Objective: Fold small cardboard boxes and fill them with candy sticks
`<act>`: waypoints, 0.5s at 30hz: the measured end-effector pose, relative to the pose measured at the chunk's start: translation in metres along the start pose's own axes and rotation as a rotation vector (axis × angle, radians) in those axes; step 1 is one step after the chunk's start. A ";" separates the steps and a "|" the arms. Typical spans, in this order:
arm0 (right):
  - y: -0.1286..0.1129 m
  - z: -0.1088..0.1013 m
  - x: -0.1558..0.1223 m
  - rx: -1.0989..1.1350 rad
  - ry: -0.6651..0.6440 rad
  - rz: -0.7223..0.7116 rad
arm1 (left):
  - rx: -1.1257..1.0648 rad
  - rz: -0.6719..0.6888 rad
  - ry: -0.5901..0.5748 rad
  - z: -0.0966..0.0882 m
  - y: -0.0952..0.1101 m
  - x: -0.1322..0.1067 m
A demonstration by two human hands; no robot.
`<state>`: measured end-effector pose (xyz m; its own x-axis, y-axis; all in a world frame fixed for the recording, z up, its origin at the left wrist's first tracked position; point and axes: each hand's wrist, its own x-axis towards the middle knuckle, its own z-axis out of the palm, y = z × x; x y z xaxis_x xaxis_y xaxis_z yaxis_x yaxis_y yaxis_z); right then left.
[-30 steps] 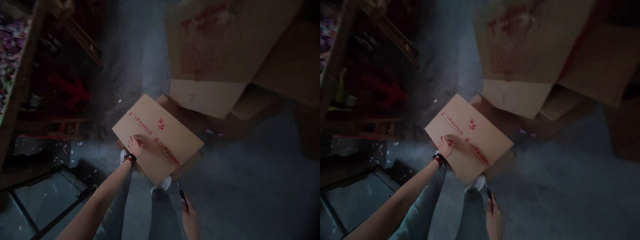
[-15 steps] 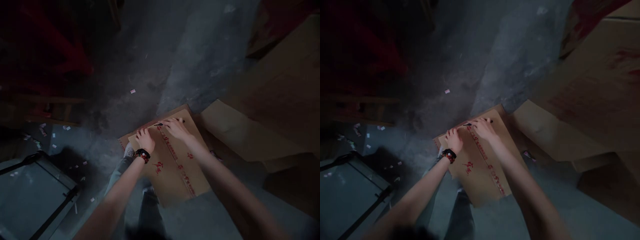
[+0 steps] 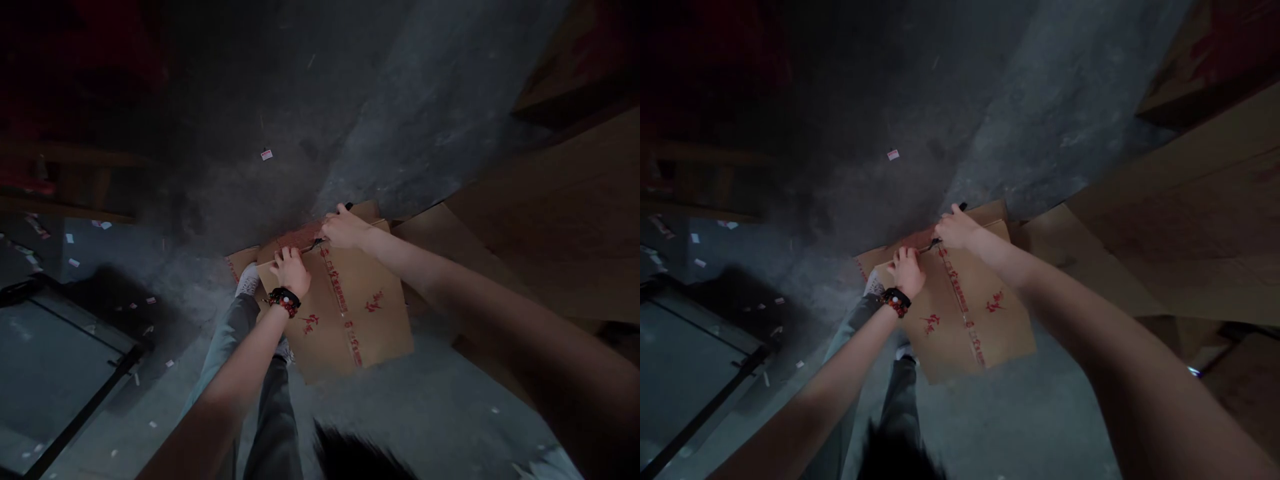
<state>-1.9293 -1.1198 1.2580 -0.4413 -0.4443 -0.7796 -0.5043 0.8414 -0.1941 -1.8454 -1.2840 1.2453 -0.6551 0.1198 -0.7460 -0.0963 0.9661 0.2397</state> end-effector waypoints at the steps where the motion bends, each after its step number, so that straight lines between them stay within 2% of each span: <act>1: 0.009 -0.001 -0.004 -0.037 -0.022 0.026 | 0.003 0.011 -0.006 0.000 0.001 0.001; 5: 0.052 0.004 -0.035 -0.037 -0.132 0.281 | 0.014 -0.010 -0.008 0.002 0.006 0.005; 7: 0.058 0.011 -0.054 0.009 -0.096 0.424 | 0.023 -0.021 0.002 0.004 0.007 0.004; 10: 0.033 0.025 -0.074 0.091 0.007 0.551 | 0.034 -0.021 0.021 0.006 0.005 0.003; 13: -0.016 0.036 -0.077 0.300 0.046 0.718 | 0.035 0.005 0.016 0.004 0.003 0.002; 15: -0.047 0.043 -0.072 0.454 0.041 0.759 | 0.041 0.003 0.017 0.002 0.004 0.003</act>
<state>-1.8421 -1.1140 1.2983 -0.5677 0.2805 -0.7740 0.2747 0.9508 0.1431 -1.8456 -1.2796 1.2427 -0.6677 0.1194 -0.7348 -0.0639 0.9742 0.2163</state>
